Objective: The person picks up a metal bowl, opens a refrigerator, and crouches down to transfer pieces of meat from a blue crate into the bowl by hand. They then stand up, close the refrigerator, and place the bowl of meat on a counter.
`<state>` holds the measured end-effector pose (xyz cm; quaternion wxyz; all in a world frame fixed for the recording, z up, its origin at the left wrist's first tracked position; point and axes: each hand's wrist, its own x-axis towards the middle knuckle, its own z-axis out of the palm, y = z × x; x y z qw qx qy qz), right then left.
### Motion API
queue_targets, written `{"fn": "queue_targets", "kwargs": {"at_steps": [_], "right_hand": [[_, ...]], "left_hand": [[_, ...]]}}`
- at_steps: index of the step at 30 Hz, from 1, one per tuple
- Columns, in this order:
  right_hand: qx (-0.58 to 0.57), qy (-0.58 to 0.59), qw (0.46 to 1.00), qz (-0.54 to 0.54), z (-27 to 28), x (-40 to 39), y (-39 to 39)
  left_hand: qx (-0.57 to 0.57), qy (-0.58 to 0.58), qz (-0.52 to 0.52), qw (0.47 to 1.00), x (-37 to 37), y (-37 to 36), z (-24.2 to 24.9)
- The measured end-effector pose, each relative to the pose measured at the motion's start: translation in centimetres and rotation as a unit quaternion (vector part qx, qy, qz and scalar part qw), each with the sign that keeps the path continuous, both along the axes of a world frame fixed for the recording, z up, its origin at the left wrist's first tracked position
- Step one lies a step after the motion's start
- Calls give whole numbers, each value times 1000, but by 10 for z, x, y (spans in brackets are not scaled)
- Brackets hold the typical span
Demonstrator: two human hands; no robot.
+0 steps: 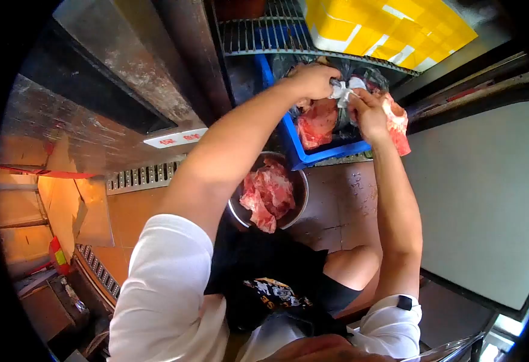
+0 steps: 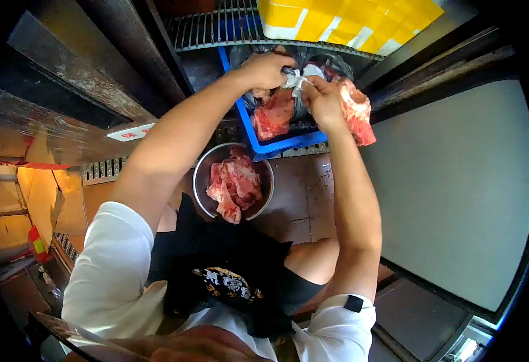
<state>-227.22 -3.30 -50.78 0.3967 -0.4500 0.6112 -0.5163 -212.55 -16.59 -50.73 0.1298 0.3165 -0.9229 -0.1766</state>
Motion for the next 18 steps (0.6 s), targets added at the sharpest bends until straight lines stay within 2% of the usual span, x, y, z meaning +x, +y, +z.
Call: {"fn": "queue_targets", "kwargs": {"at_steps": [2, 4, 5, 7, 9, 11, 12, 15, 16, 17, 18], "right_hand": [[8, 10, 1000, -6, -4, 6, -2], [54, -84, 992, -73, -2, 6, -2], [54, -81, 992, -75, -5, 1, -1], [-6, -254, 966, -52, -4, -8, 2], [-43, -271, 959, -68, 4, -8, 2], [-131, -464, 873, -72, 27, -13, 4], [-153, -497, 846, -121, 35, -5, 9], [-180, -525, 817, -158, 35, -8, 20], [-236, -468, 848, -79, 26, -19, 15], [-233, -479, 840, -108, 38, -20, 6], [-223, -518, 819, -104, 48, -24, -6]], "left_hand": [[48, 49, -57, 996, 0, -5, -1], [77, 30, -76, 994, -7, -8, -1], [107, 16, -93, 990, -12, -8, -1], [112, 30, -57, 992, -17, -3, -6], [115, 40, -17, 992, -17, -2, -8], [79, 82, -33, 993, -11, -4, -9], [78, 79, -32, 993, -8, -2, -9], [63, 109, -38, 991, -2, -4, -1], [50, 118, -33, 991, 1, -6, -3], [38, 125, -32, 991, 5, -2, 0], [74, 81, -1, 994, 5, 2, 4]]}}
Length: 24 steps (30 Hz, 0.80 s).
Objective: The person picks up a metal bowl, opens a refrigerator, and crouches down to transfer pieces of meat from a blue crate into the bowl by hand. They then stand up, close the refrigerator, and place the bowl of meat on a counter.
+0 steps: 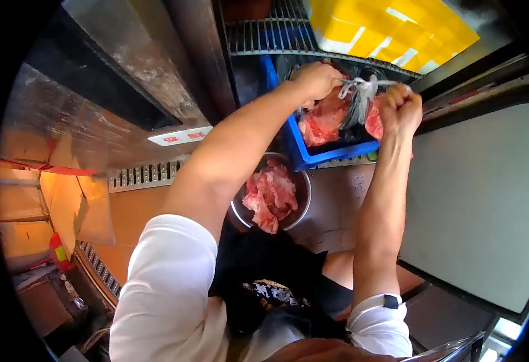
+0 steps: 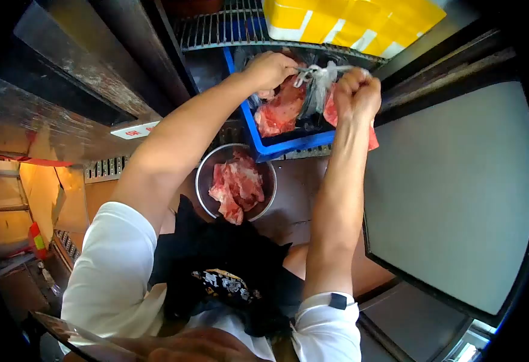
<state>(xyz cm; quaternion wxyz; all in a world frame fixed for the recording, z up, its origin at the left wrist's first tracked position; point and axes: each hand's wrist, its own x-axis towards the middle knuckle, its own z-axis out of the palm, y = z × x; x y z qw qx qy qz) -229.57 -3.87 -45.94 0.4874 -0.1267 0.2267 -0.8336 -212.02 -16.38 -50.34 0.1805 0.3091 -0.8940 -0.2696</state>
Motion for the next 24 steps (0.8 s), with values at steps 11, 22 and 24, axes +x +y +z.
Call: {"fn": "queue_targets", "kwargs": {"at_steps": [11, 22, 24], "right_hand": [[107, 268, 957, -41, -39, 37, -9], [320, 530, 785, 21, -24, -7, -31], [314, 557, 769, 18, -22, -3, -33]], "left_hand": [[-135, 52, -13, 989, -23, 12, -20], [-145, -89, -129, 977, -36, 5, -18], [-140, -95, -129, 977, -34, -1, -17]]}}
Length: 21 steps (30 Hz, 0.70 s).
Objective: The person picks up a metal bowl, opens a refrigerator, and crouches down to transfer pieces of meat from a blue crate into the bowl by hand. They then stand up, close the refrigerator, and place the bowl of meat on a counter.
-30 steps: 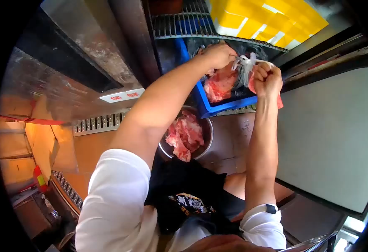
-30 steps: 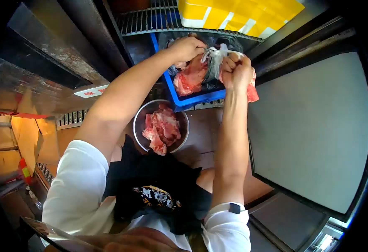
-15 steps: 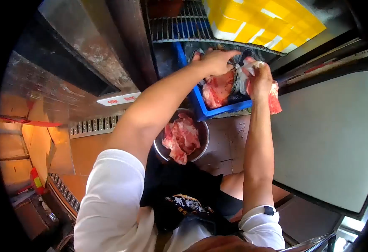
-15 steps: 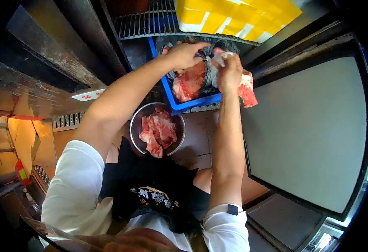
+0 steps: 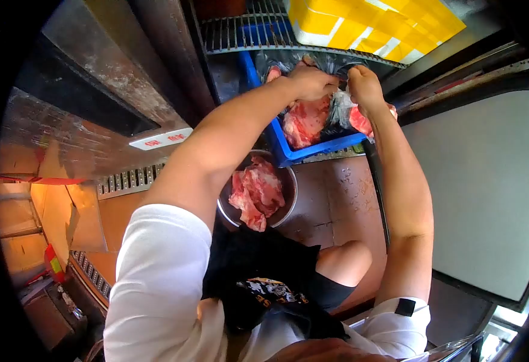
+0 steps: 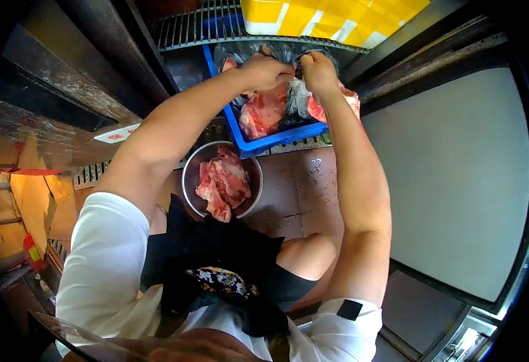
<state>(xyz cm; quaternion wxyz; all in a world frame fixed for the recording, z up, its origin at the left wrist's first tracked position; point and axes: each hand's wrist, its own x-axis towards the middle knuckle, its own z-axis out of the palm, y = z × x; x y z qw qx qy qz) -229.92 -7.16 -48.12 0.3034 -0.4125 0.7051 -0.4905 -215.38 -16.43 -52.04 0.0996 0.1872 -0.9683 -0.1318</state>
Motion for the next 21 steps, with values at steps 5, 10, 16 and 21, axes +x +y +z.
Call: {"fn": "queue_targets", "kwargs": {"at_steps": [5, 10, 16, 21], "right_hand": [[42, 62, 997, -10, 14, -4, 29], [-25, 365, 927, 85, 11, -14, 31], [119, 627, 752, 165, 19, 2, 25], [111, 694, 671, 236, 28, -14, 17]], "left_hand": [[-53, 74, 23, 996, -2, 8, -11], [-184, 45, 77, 979, -7, 28, -6], [-101, 64, 80, 990, -12, 27, 1], [-30, 171, 122, 977, -17, 32, -16]]}}
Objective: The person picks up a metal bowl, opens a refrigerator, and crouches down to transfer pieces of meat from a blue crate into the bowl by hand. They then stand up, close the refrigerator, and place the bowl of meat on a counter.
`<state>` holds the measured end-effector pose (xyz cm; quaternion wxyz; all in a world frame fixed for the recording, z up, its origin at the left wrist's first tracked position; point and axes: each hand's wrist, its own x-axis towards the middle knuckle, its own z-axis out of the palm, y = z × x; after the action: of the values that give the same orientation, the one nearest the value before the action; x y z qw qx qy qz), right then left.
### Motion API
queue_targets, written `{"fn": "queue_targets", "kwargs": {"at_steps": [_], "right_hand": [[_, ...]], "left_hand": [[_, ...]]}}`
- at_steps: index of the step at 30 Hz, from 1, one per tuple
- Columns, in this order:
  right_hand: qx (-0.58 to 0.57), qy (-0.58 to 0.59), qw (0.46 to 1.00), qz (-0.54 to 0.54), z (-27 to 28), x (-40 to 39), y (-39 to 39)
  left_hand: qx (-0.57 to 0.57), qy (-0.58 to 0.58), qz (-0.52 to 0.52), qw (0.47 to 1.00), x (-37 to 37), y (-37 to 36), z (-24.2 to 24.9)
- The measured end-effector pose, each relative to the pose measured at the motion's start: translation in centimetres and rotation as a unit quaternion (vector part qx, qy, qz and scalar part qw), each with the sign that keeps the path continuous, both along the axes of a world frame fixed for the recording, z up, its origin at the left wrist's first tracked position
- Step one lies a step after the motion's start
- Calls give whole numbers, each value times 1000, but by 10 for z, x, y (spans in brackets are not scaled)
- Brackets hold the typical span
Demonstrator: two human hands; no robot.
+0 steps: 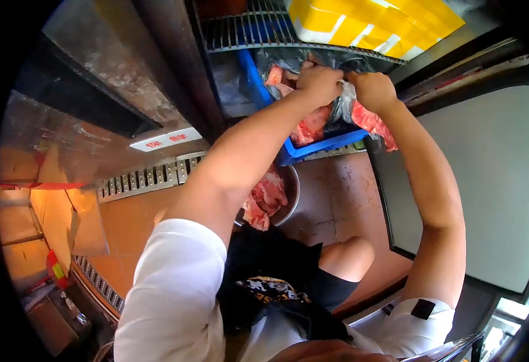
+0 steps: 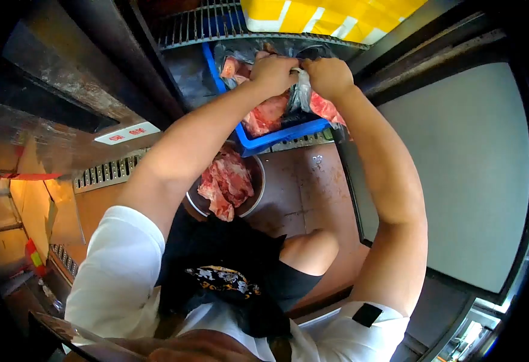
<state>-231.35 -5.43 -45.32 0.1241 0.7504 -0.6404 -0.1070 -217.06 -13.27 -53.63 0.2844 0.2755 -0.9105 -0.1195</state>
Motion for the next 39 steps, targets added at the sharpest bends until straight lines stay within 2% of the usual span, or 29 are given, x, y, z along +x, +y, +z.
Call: {"fn": "queue_targets", "kwargs": {"at_steps": [2, 5, 7, 8, 11, 12, 14, 15, 16, 18, 19, 20, 21, 22, 24, 25, 26, 28, 29, 30, 32, 33, 35, 36, 38, 39], "right_hand": [[4, 3, 1000, 5, 4, -4, 0], [-16, -38, 999, 7, -3, 2, 2], [-28, -111, 989, -91, -8, 6, 15], [-27, -110, 989, -94, -8, 9, 24], [-105, -308, 936, -137, -4, 19, 51], [-104, -312, 935, -135, -6, 26, 57], [-131, -371, 907, -149, 2, 32, 60], [-148, -373, 910, -103, 4, 34, 66], [-210, -321, 923, -26, -2, 35, 70], [-183, -354, 915, -67, -11, 38, 84], [-184, -359, 913, -66, -13, 41, 83], [-276, -359, 889, -68, -13, 42, 84], [-366, -353, 858, -71, -12, 41, 84], [-369, -354, 856, -72, -16, 40, 83], [-418, -362, 830, -77, -34, 40, 74], [-401, -408, 815, -92, -37, 48, 69], [-400, -412, 815, -80, -39, 56, 68], [-434, -387, 813, -24, -36, 74, 60], [-415, -417, 808, -39, -31, 85, 64], [-435, -458, 775, -32, -31, 95, 61], [-525, -404, 749, -3, -33, 95, 57], [-528, -403, 747, -1, -36, 92, 60], [-382, -467, 796, -42, -52, 89, 64], [-382, -468, 796, -42, -61, 88, 57], [-400, -358, 840, -83, -69, 80, 33], [-388, -369, 836, -118, -70, 76, 24]], "left_hand": [[15, 39, 27, 999, 1, 2, 0], [61, 13, 55, 997, 0, -1, 3], [75, 4, 37, 997, -2, -6, -2], [83, -4, 16, 996, -6, -9, -5], [66, -61, 48, 995, -11, -9, -7], [58, -96, 66, 992, -18, 2, -8], [89, -89, 62, 990, -17, 4, 0], [135, -25, 69, 988, -15, 2, 1], [179, 38, 76, 980, -12, -2, 6], [195, 15, 72, 978, -5, -6, 10], [189, 89, 53, 976, -1, -6, 13], [181, 164, 32, 969, 1, -5, 18], [189, 171, 34, 966, 5, -2, 21], [186, 169, 32, 967, 9, 0, 25], [222, 250, 68, 940, 18, 1, 32], [206, 277, 78, 935, 22, -3, 27], [201, 273, 80, 937, 21, -6, 22], [236, 335, 127, 903, 17, -5, 13], [217, 344, 122, 905, 13, 1, 14], [216, 344, 120, 906, 14, 3, 15], [201, 295, 110, 928, 17, 7, 15], [210, 290, 123, 925, 18, 5, 13], [205, 282, 120, 930, 20, 4, 17], [208, 270, 115, 933, 21, 5, 17], [190, 280, 84, 937, 21, 16, 19], [153, 267, 77, 948, 22, 19, 18]]}}
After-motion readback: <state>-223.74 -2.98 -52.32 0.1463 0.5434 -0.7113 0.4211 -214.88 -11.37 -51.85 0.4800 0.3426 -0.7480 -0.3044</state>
